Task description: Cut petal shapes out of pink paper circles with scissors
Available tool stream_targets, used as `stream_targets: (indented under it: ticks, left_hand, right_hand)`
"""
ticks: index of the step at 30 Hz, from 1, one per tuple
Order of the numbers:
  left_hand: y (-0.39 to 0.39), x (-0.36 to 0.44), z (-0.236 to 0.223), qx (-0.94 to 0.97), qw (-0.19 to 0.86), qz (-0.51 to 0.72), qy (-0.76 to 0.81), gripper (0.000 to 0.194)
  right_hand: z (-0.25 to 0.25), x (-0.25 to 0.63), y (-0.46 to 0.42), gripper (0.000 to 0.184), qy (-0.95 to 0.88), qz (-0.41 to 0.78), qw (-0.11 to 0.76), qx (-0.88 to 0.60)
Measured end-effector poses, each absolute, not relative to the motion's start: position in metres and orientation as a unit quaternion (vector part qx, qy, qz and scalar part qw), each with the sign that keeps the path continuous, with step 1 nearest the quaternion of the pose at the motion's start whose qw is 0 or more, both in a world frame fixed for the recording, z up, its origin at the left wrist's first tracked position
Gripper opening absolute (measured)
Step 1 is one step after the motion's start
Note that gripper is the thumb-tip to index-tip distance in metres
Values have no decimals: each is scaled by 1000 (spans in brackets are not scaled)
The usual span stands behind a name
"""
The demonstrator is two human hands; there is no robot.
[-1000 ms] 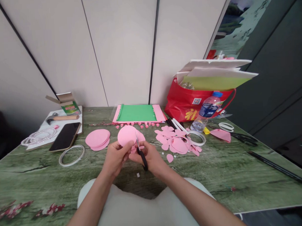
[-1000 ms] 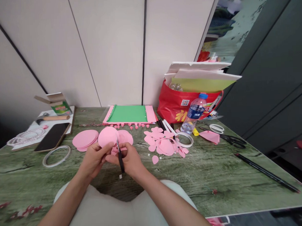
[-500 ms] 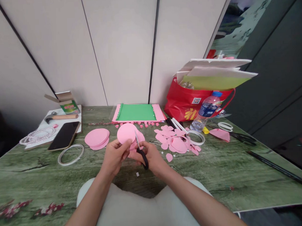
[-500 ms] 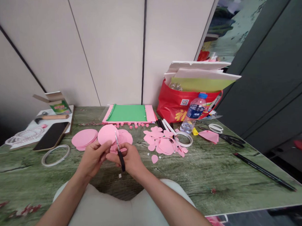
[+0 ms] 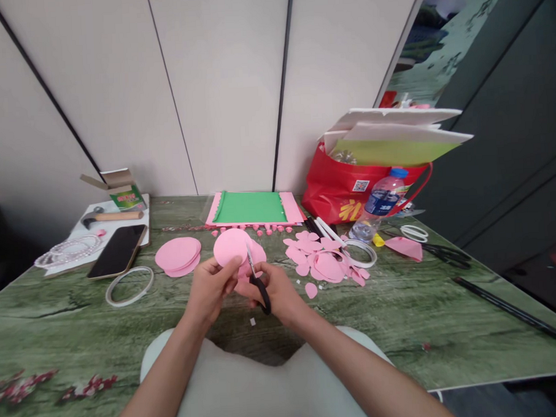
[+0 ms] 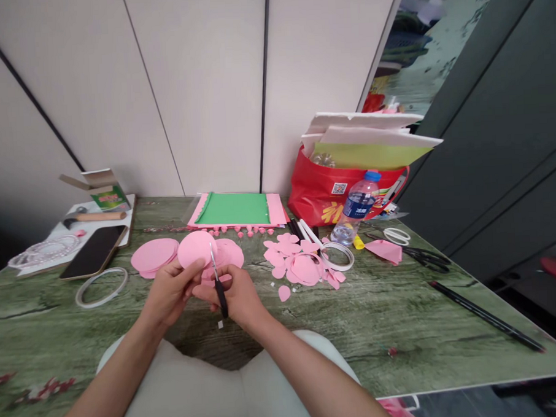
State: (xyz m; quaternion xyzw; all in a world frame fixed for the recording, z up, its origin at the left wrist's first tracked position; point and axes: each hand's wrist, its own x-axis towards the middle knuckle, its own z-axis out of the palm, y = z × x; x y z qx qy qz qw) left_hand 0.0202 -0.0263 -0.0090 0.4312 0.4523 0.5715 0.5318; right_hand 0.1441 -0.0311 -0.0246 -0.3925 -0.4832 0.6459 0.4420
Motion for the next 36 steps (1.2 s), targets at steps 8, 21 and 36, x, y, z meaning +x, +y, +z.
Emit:
stream_targets:
  ticks: [8,21,36]
  left_hand:
    - [-23,19,-14,456,534,542,462,26]
    - [-26,19,-9,464,531,549,448,25]
    - [-26,19,-7,444,536,569,438,30]
  right_hand:
    - [-22,146,-32,51,-473,635,476,-383]
    - [-25,146,-29,48,-483,631,473,-382]
    - [-23,147,-31,45,-462,644,465,-395]
